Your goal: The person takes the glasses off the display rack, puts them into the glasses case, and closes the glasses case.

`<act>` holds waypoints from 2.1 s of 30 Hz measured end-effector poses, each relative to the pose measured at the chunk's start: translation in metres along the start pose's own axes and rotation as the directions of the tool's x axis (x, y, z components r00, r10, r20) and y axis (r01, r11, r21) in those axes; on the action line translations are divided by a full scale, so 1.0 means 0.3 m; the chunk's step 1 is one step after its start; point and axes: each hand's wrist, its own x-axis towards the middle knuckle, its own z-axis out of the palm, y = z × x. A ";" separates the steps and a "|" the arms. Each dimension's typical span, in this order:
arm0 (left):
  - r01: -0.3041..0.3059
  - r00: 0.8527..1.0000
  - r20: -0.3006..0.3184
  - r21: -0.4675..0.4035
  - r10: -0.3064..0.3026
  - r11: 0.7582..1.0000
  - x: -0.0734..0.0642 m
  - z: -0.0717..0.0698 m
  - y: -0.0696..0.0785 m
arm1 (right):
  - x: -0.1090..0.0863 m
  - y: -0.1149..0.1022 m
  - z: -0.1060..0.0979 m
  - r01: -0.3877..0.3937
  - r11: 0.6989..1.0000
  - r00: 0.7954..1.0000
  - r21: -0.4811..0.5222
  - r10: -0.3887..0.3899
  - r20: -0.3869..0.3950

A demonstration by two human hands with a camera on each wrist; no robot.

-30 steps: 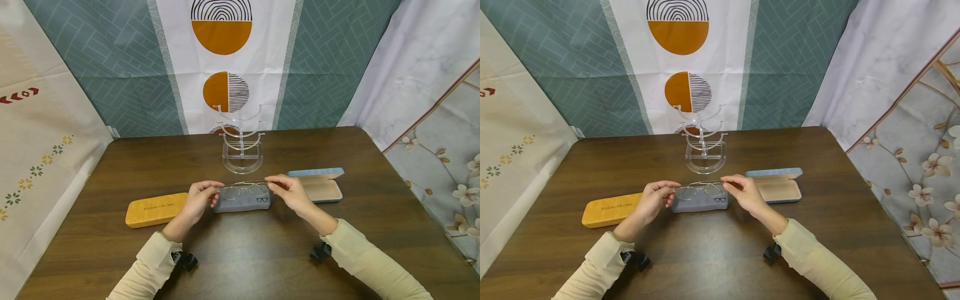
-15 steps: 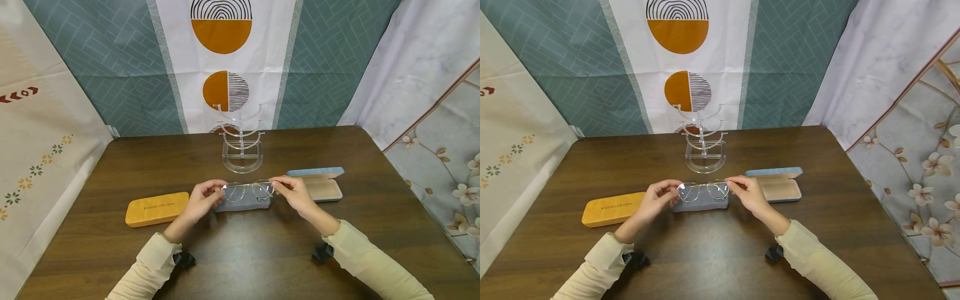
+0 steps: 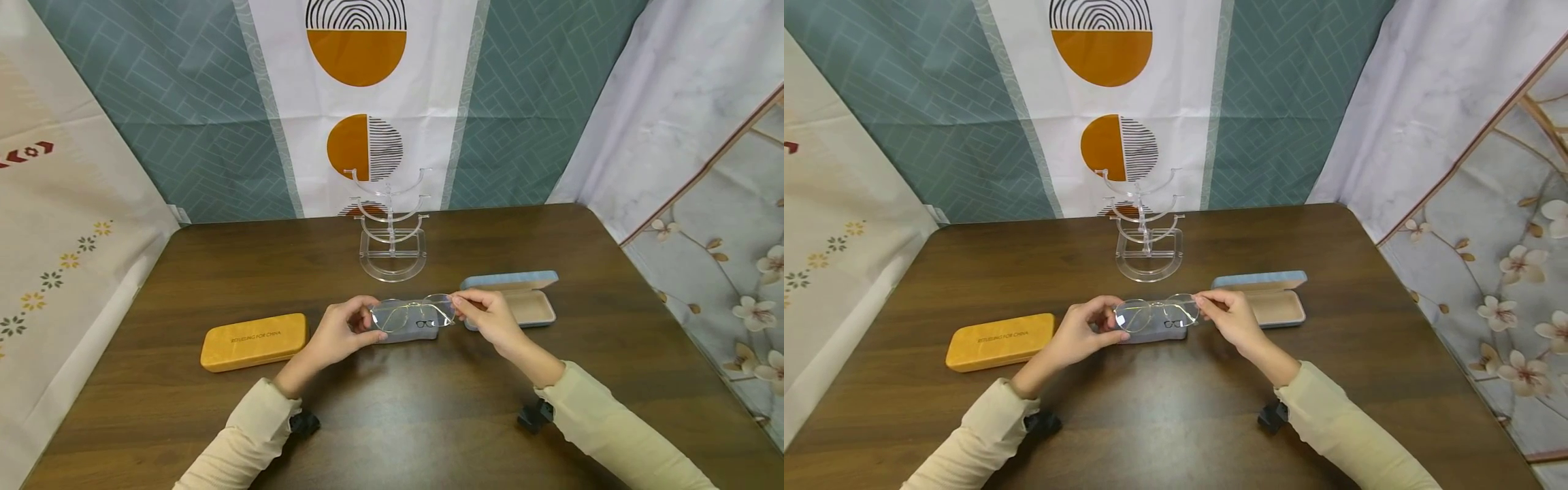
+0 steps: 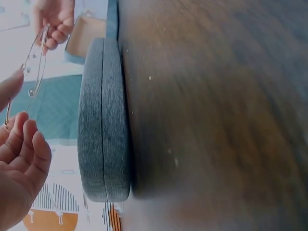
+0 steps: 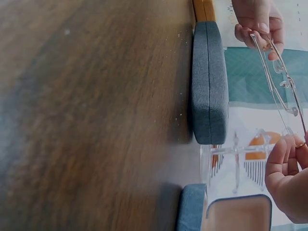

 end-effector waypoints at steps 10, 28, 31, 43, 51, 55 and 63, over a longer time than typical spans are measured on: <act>-0.073 0.997 -0.031 0.049 0.075 0.996 0.031 0.036 -0.001 | -0.031 -0.006 -0.041 -0.048 0.998 0.999 -0.028 0.048 0.006; -0.027 1.000 -0.005 0.030 0.028 0.999 0.085 0.111 0.019 | -0.071 0.011 -0.125 0.027 0.990 0.999 -0.138 -0.020 0.050; -0.019 1.000 0.004 0.042 0.019 0.999 0.096 0.126 0.023 | -0.077 0.020 -0.143 0.026 0.985 0.999 -0.172 -0.020 0.039; 0.007 1.000 0.018 0.097 -0.009 0.995 0.136 0.177 0.033 | -0.083 0.036 -0.205 -0.001 0.961 1.000 -0.278 0.007 0.019; 0.039 0.999 0.014 0.194 -0.042 0.980 0.163 0.207 0.051 | -0.075 0.034 -0.249 0.021 0.937 0.999 -0.349 -0.003 0.053; 0.062 0.997 0.023 0.222 -0.068 0.973 0.172 0.218 0.058 | -0.070 0.037 -0.267 0.017 0.927 0.998 -0.376 0.006 0.059; 0.087 0.993 0.055 0.223 -0.101 0.971 0.191 0.250 0.062 | -0.066 0.059 -0.318 0.004 0.911 0.998 -0.413 0.019 0.052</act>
